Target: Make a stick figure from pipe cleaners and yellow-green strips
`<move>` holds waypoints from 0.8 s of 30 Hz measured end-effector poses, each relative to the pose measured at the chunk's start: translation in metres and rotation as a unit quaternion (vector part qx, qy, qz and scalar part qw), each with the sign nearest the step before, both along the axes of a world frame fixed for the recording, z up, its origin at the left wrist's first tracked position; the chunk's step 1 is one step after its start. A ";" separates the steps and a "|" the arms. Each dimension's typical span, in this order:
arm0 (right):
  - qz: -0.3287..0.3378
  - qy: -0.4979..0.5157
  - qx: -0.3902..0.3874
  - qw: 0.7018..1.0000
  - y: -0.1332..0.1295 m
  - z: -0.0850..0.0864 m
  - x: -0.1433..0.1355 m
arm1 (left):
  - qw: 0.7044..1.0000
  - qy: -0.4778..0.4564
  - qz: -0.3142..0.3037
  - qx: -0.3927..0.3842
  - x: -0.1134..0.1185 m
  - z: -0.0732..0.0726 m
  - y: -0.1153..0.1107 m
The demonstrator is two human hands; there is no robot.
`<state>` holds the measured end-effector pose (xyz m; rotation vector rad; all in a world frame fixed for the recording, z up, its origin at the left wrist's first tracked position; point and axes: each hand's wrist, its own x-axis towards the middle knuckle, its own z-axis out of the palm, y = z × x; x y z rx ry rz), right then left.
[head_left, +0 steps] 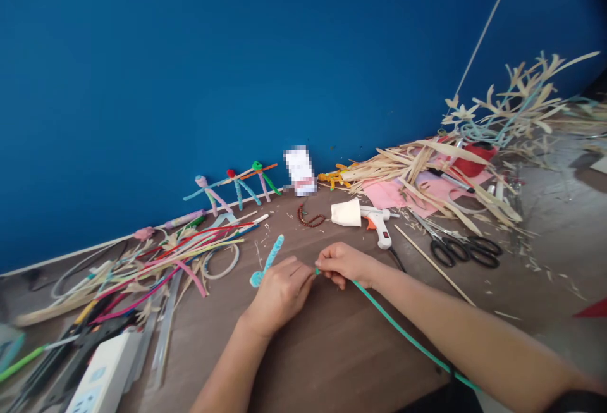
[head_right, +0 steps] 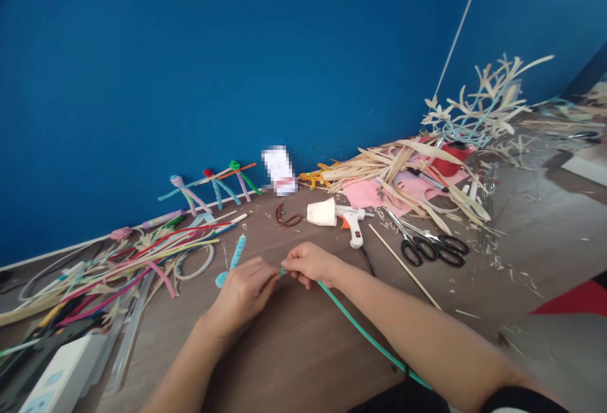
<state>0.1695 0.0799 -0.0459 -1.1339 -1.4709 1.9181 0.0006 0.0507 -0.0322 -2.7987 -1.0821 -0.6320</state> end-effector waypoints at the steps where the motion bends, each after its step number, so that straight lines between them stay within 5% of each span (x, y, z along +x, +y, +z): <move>1: 0.003 0.020 -0.018 1.000 0.000 0.000 0.000 | 1.000 -0.006 -0.001 -0.002 0.000 0.000 0.000; 5: 0.010 0.070 -0.058 0.996 0.001 -0.001 0.001 | 0.999 -0.033 0.004 -0.020 0.000 -0.002 -0.001; 10: -0.029 0.050 -0.012 0.998 -0.001 -0.001 -0.001 | 0.994 -0.080 0.043 -0.062 0.000 -0.005 -0.001; 15: -0.062 -0.043 0.117 0.990 -0.003 0.000 -0.001 | 0.986 -0.098 0.079 -0.114 0.001 -0.006 0.000; 24: -0.085 -0.135 0.334 0.929 -0.007 -0.004 -0.001 | 0.978 -0.074 0.130 -0.147 0.003 -0.006 0.002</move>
